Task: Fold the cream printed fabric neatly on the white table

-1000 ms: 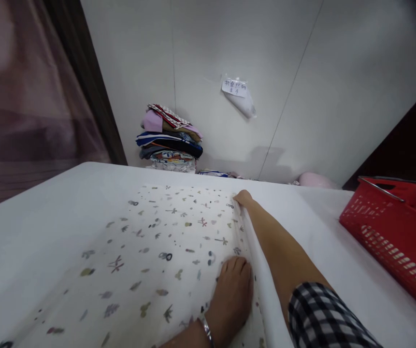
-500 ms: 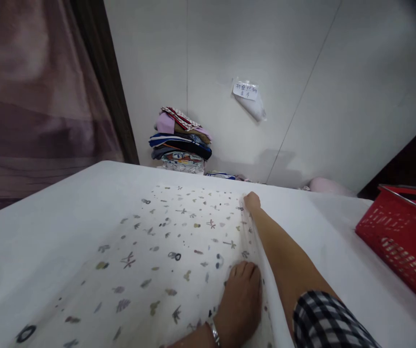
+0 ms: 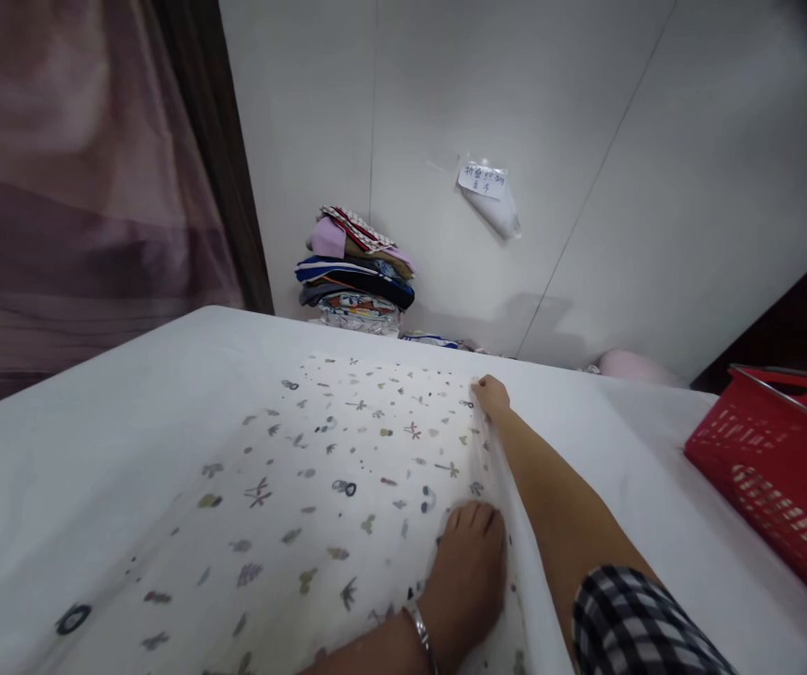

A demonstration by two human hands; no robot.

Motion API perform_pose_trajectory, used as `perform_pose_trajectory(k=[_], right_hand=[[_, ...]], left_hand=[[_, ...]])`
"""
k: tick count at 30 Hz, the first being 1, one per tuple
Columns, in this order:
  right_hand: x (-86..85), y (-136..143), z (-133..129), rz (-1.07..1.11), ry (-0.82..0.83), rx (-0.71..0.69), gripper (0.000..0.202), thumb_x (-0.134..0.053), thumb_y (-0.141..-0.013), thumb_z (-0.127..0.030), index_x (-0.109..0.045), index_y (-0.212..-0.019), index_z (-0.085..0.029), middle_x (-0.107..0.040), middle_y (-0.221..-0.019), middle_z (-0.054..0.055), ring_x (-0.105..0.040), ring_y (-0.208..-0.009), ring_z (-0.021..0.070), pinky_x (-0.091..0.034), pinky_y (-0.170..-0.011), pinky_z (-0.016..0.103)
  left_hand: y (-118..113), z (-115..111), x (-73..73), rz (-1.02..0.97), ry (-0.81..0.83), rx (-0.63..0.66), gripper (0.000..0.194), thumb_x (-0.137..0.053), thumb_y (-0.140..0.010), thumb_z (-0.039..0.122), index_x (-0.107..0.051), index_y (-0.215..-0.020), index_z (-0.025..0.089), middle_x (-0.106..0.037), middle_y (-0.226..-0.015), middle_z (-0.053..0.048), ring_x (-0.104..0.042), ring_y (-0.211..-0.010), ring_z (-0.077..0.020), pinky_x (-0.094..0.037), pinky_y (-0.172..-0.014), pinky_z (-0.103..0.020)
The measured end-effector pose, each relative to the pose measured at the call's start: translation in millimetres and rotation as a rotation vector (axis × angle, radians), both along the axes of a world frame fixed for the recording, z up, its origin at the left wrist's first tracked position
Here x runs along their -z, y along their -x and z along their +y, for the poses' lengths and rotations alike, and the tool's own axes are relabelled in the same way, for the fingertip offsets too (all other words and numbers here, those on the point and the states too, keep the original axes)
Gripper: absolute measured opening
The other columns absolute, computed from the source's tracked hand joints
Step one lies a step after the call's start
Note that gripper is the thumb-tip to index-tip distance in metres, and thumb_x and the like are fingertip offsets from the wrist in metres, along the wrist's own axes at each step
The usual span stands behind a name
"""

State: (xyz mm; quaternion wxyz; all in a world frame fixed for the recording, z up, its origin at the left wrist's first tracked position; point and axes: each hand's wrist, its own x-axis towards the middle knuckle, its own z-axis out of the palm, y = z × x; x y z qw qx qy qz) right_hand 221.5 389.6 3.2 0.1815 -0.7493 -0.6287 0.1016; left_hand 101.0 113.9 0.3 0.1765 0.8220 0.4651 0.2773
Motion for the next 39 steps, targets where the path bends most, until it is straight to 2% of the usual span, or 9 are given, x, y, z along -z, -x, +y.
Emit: perform_pose_trajectory(k=[4,8,13,19,23,27,30,33,39], right_hand=[[-7.1,-8,-14,-0.019,-0.018,-0.063,0.039,-0.038,-0.09,-0.034,-0.057,-0.116,-0.012,-0.059,-0.118,0.012,-0.053,-0.108,0.0193,-0.038,-0.089,0.026],[-5.3,-4,-47,-0.091,-0.068,-0.18,0.05,-0.031,-0.093,-0.037,-0.038,-0.136,-0.012,-0.033,-0.145,0.009,-0.026,-0.133,0.0189,-0.02,-0.107,0.03],[6.9,8,-76,-0.254,0.127,-0.421,0.066,-0.025,-0.09,-0.054,-0.024,-0.143,-0.014,-0.013,-0.151,0.008,-0.007,-0.139,0.0236,-0.011,-0.109,0.046],[5.0,19,-84,-0.36,0.137,-0.372,0.065,-0.023,-0.091,-0.053,-0.025,-0.142,-0.013,-0.015,-0.151,0.009,-0.008,-0.138,0.0242,-0.007,-0.108,0.051],[3.5,40,-121,-0.358,0.05,-0.45,0.066,-0.022,-0.091,-0.052,-0.025,-0.142,-0.01,-0.015,-0.151,0.011,-0.006,-0.139,0.0235,-0.006,-0.109,0.048],[1.8,49,-165,-0.276,0.084,-0.491,0.063,-0.024,-0.091,-0.049,-0.031,-0.14,-0.01,-0.023,-0.148,0.012,-0.014,-0.138,0.0247,-0.013,-0.109,0.046],[0.7,44,-189,-0.224,0.062,-0.49,0.06,-0.025,-0.091,-0.046,-0.037,-0.137,-0.008,-0.03,-0.146,0.014,-0.02,-0.136,0.0254,-0.018,-0.109,0.044],[7.5,38,-213,-0.219,0.01,-0.523,0.058,-0.026,-0.091,-0.044,-0.039,-0.135,-0.008,-0.033,-0.144,0.014,-0.024,-0.135,0.0246,-0.022,-0.108,0.04],[24.0,42,-257,-0.361,-0.038,-0.617,0.061,-0.026,-0.091,-0.048,-0.035,-0.138,-0.01,-0.026,-0.147,0.014,-0.02,-0.136,0.0272,-0.018,-0.108,0.047]], left_hand=[[-1,0,-0.5,0.008,-0.001,-0.019,0.025,-0.04,-0.081,0.011,-0.052,-0.101,0.019,-0.051,-0.102,-0.006,-0.043,-0.099,-0.0204,-0.034,-0.096,-0.039],[0,2,-1.8,0.036,0.014,0.009,0.026,-0.039,-0.082,0.012,-0.052,-0.103,0.019,-0.052,-0.105,-0.006,-0.042,-0.103,-0.0208,-0.033,-0.096,-0.039],[1,2,-3.5,0.066,0.012,-0.002,0.026,-0.037,-0.085,0.015,-0.052,-0.105,0.019,-0.052,-0.106,-0.006,-0.042,-0.104,-0.0204,-0.032,-0.097,-0.039],[0,-4,1.4,0.099,-0.068,-0.038,0.021,-0.036,-0.086,0.017,-0.055,-0.097,0.017,-0.054,-0.101,-0.007,-0.045,-0.098,-0.0195,-0.036,-0.091,-0.037],[-2,1,8.9,0.119,-0.075,-0.037,0.025,-0.04,-0.084,0.022,-0.059,-0.1,0.015,-0.056,-0.102,-0.009,-0.046,-0.1,-0.021,-0.037,-0.09,-0.037],[0,4,0.1,0.297,-0.006,0.108,0.034,-0.046,-0.082,0.033,-0.065,-0.099,0.011,-0.062,-0.1,-0.014,-0.048,-0.102,-0.0247,-0.037,-0.09,-0.039],[11,-14,-14.6,0.44,-0.001,0.251,0.044,-0.047,-0.081,0.047,-0.067,-0.097,0.011,-0.062,-0.104,-0.014,-0.048,-0.106,-0.0268,-0.034,-0.093,-0.04],[30,-52,-22.2,0.453,-0.043,0.353,0.056,-0.043,-0.08,0.059,-0.063,-0.104,0.013,-0.058,-0.117,-0.014,-0.044,-0.114,-0.0283,-0.034,-0.094,-0.041],[62,-129,-9.1,0.345,-0.117,0.362,0.073,-0.034,-0.081,0.066,-0.044,-0.129,0.011,-0.043,-0.136,-0.014,-0.029,-0.13,-0.0278,-0.021,-0.106,-0.045]])
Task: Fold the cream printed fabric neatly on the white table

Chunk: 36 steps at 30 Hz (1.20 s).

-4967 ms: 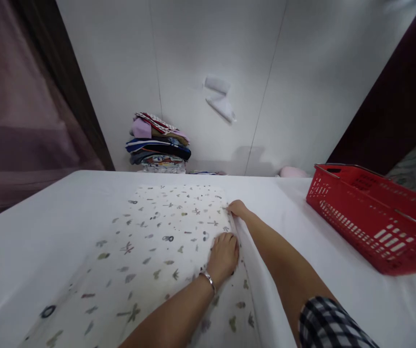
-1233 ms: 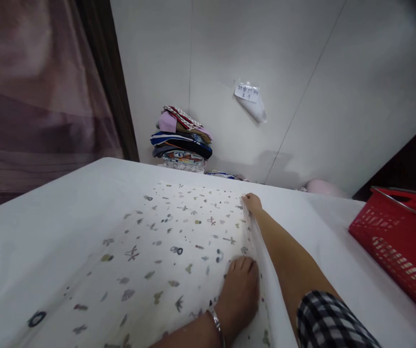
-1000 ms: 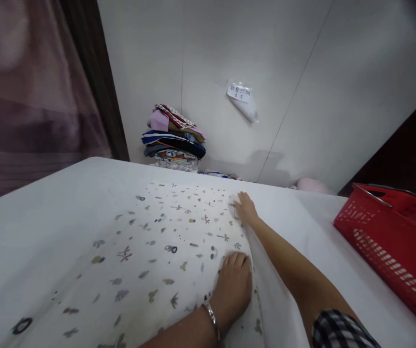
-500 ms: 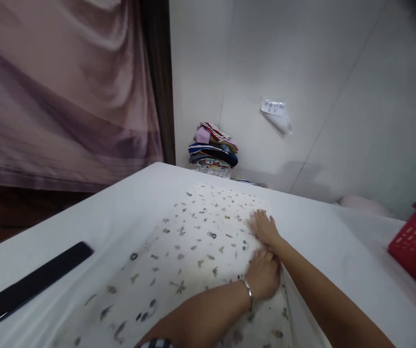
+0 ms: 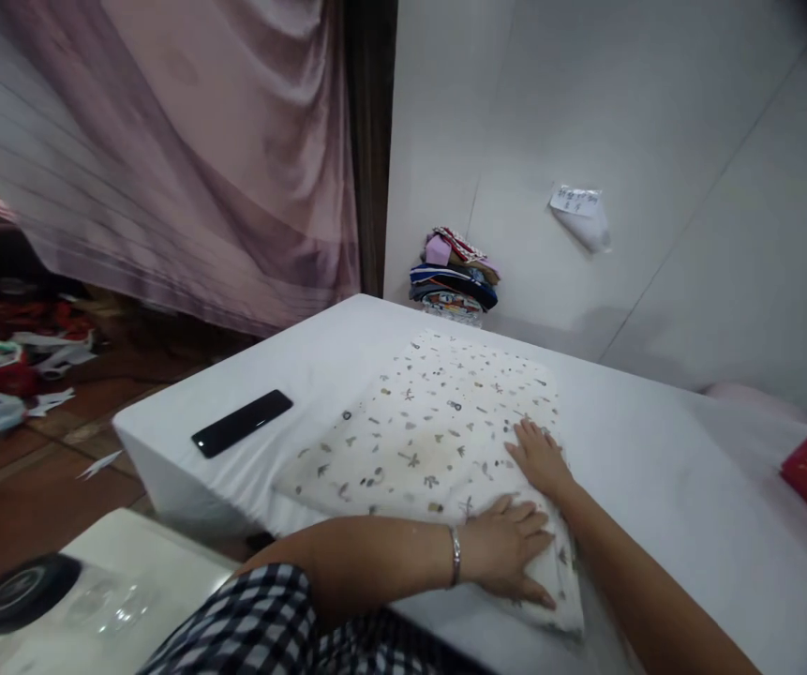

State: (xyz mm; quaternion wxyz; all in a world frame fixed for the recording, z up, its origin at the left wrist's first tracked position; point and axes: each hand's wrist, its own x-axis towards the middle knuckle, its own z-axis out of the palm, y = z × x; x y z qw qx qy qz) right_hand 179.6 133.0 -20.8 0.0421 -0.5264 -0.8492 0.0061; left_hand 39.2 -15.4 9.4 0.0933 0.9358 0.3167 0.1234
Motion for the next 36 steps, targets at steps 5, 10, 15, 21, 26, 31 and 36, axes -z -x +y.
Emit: perform_pose_trajectory(k=[5,10,15,21,26,31,36], right_hand=[[-11.1,4,-25,-0.034,-0.032,0.012,0.06,-0.026,-0.092,-0.047,-0.033,-0.139,-0.011,-0.024,-0.148,0.014,-0.018,-0.137,0.0282,-0.018,-0.107,0.048],[-7.2,3,-63,-0.013,-0.023,-0.095,0.059,-0.024,-0.092,-0.05,-0.034,-0.139,-0.017,-0.024,-0.149,0.01,-0.016,-0.137,0.0256,-0.017,-0.108,0.05],[-5.2,-1,-85,0.03,-0.005,-0.079,0.058,-0.024,-0.092,-0.049,-0.033,-0.14,-0.018,-0.022,-0.149,0.01,-0.016,-0.137,0.0265,-0.019,-0.106,0.052],[-11.3,-13,-107,0.061,0.088,-0.138,0.058,-0.024,-0.09,-0.053,-0.033,-0.14,-0.024,-0.022,-0.149,0.005,-0.016,-0.137,0.025,-0.016,-0.109,0.051],[-16.7,-19,-139,0.141,0.036,-0.216,0.056,-0.026,-0.091,-0.052,-0.03,-0.141,-0.028,-0.021,-0.15,0.003,-0.015,-0.137,0.0262,-0.015,-0.109,0.052],[-5.3,-23,-172,0.153,0.047,-0.348,0.055,-0.035,-0.09,-0.05,-0.025,-0.142,-0.034,-0.022,-0.149,0.0,-0.021,-0.136,0.0265,-0.021,-0.108,0.053],[-3.5,-26,-184,0.144,0.034,-0.368,0.056,-0.04,-0.089,-0.049,-0.03,-0.141,-0.031,-0.024,-0.147,0.005,-0.023,-0.135,0.0272,-0.02,-0.108,0.054]], left_hand=[[18,-27,-3.0,-0.045,-0.001,-0.057,0.07,-0.03,-0.084,0.064,-0.039,-0.133,0.014,-0.036,-0.143,-0.012,-0.024,-0.133,-0.0276,-0.018,-0.108,-0.047],[36,-46,-6.4,-0.031,-0.025,-0.084,0.068,-0.025,-0.085,0.064,-0.037,-0.135,0.02,-0.036,-0.143,-0.012,-0.023,-0.135,-0.0256,-0.014,-0.109,-0.048],[41,-58,-7.9,0.011,-0.039,-0.09,0.064,-0.029,-0.086,0.061,-0.042,-0.132,0.019,-0.036,-0.143,-0.012,-0.023,-0.135,-0.0251,-0.015,-0.109,-0.046],[100,-75,-14.6,-0.029,-0.015,-0.29,0.054,-0.039,-0.085,0.058,-0.047,-0.127,0.025,-0.04,-0.141,-0.007,-0.027,-0.134,-0.023,-0.013,-0.11,-0.044],[197,-68,-21.6,-0.025,-0.047,-0.93,0.043,-0.039,-0.089,0.043,-0.051,-0.123,0.019,-0.046,-0.136,-0.009,-0.038,-0.127,-0.0226,-0.026,-0.106,-0.038],[260,-62,-29.6,0.042,0.054,-1.324,0.039,-0.038,-0.086,0.037,-0.057,-0.109,0.011,-0.06,-0.112,-0.015,-0.054,-0.106,-0.0256,-0.039,-0.09,-0.036],[274,-64,-36.2,0.034,0.28,-1.397,0.039,-0.037,-0.082,0.045,-0.059,-0.099,0.018,-0.067,-0.094,-0.009,-0.06,-0.089,-0.0243,-0.042,-0.071,-0.032]])
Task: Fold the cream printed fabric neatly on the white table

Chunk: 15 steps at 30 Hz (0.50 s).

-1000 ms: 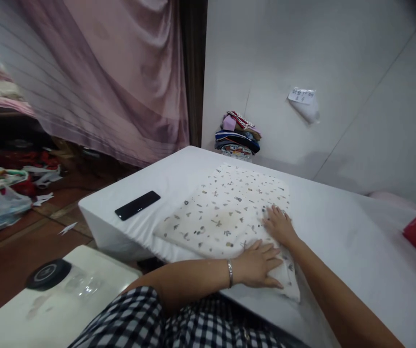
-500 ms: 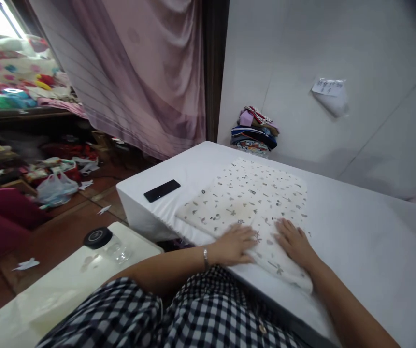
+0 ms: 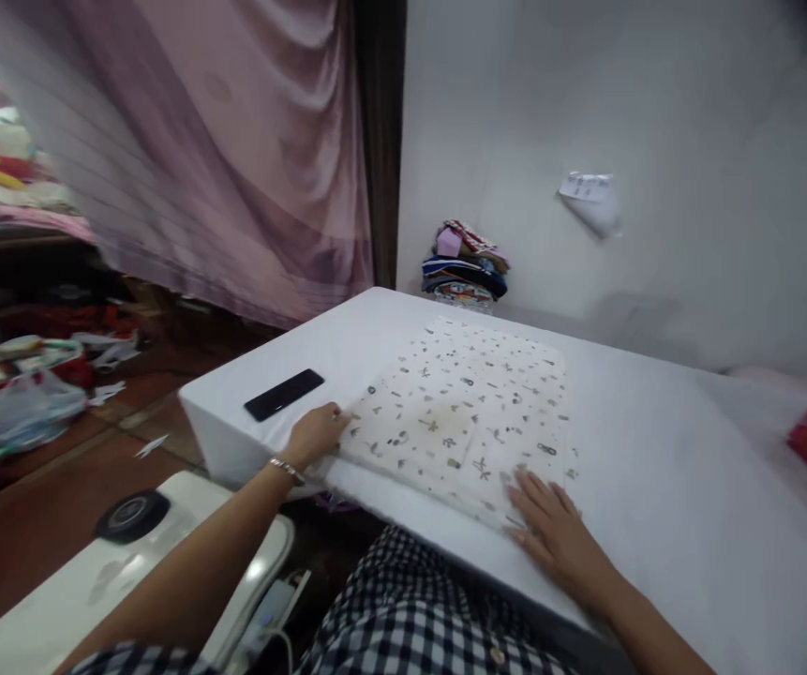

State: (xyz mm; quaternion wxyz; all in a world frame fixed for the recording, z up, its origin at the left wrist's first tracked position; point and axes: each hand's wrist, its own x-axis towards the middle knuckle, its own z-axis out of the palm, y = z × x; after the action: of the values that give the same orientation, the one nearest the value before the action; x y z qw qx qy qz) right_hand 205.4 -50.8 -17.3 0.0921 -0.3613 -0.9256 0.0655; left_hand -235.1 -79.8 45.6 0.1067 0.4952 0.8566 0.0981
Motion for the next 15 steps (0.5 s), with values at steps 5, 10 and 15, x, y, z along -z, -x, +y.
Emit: perform_pose_trajectory(k=[5,10,15], right_hand=[[-10.6,-16,-13,0.054,0.018,-0.015,0.054,-0.046,-0.088,-0.044,-0.036,-0.138,-0.029,-0.029,-0.146,0.007,-0.025,-0.134,0.0269,-0.023,-0.108,0.053],[-13.7,-36,-31,0.133,-0.032,0.026,0.053,-0.047,-0.089,-0.036,-0.035,-0.139,-0.028,-0.032,-0.144,0.008,-0.028,-0.134,0.0249,-0.027,-0.108,0.05],[-16.2,-47,-41,0.194,-0.068,0.046,0.049,-0.047,-0.088,-0.028,-0.04,-0.136,-0.026,-0.041,-0.14,0.007,-0.032,-0.132,0.0235,-0.033,-0.106,0.046]], left_hand=[[15,2,3.4,-0.087,-0.005,-0.026,0.046,-0.037,-0.077,0.055,-0.059,-0.096,0.02,-0.068,-0.089,-0.007,-0.062,-0.084,-0.0256,-0.041,-0.065,-0.031],[29,-2,7.8,-0.224,-0.083,0.003,0.042,-0.044,-0.068,0.056,-0.056,-0.099,0.029,-0.068,-0.074,0.007,-0.063,-0.075,-0.0209,-0.042,-0.066,-0.028],[45,-2,17.2,-0.308,-0.065,0.015,0.037,-0.041,-0.063,0.064,-0.057,-0.081,0.036,-0.059,-0.049,0.015,-0.061,-0.065,-0.0201,-0.041,-0.067,-0.029]])
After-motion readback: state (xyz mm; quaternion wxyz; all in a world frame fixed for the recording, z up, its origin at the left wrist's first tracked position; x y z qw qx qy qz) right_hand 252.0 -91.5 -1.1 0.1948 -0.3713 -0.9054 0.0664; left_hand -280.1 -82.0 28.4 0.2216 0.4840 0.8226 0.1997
